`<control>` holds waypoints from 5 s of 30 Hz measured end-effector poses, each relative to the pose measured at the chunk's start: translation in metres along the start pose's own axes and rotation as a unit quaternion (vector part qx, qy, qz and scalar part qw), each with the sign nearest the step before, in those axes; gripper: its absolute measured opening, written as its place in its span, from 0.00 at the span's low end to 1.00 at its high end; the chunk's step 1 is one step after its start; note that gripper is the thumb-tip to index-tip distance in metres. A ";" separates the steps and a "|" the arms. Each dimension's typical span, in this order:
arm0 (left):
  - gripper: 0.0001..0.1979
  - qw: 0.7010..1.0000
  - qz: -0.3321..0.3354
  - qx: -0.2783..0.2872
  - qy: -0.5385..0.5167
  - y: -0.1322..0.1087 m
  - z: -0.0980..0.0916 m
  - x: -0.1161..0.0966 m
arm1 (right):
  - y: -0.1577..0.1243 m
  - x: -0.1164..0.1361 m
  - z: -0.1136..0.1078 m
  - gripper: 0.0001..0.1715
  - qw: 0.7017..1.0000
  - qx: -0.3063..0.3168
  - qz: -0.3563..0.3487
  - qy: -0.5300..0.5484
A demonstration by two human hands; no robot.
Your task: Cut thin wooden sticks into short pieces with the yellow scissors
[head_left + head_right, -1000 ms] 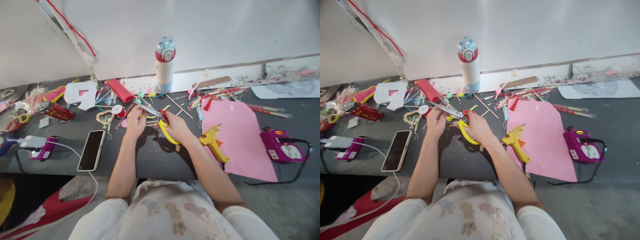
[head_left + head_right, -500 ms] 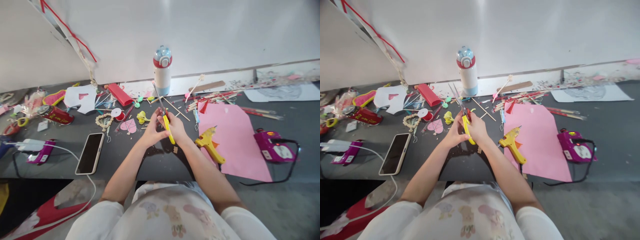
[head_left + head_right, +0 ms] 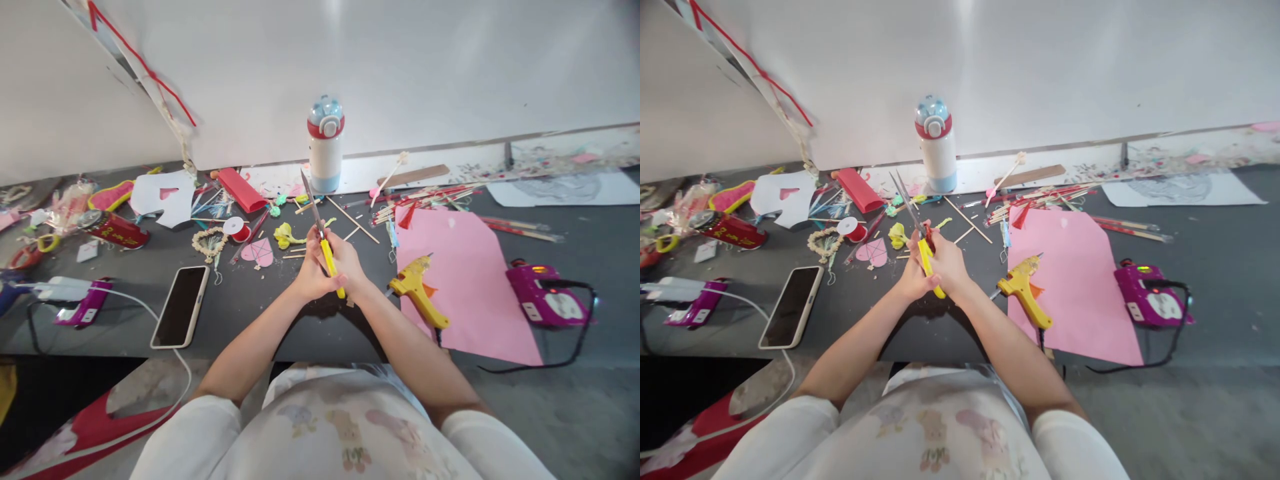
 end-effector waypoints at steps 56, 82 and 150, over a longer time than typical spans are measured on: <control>0.15 0.940 0.078 -0.167 0.286 0.016 -0.096 -0.048 | 0.001 0.010 -0.009 0.19 0.987 0.047 -0.043 -0.146; 0.53 1.000 -0.018 -0.008 0.014 0.001 0.002 -0.006 | -0.001 0.008 -0.006 0.21 1.000 0.008 0.000 -0.023; 0.17 0.857 0.097 -0.215 0.458 0.011 -0.082 -0.060 | 0.001 0.007 -0.006 0.21 0.988 0.043 -0.040 -0.145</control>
Point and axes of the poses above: each hand's wrist, its own y-axis towards the middle knuckle, its own z-axis out of the palm, x = y × z, the point moved 7 cm from there along y, towards the middle knuckle, and after that the axes turned 2 degrees about -x, right-handed, at the moved point
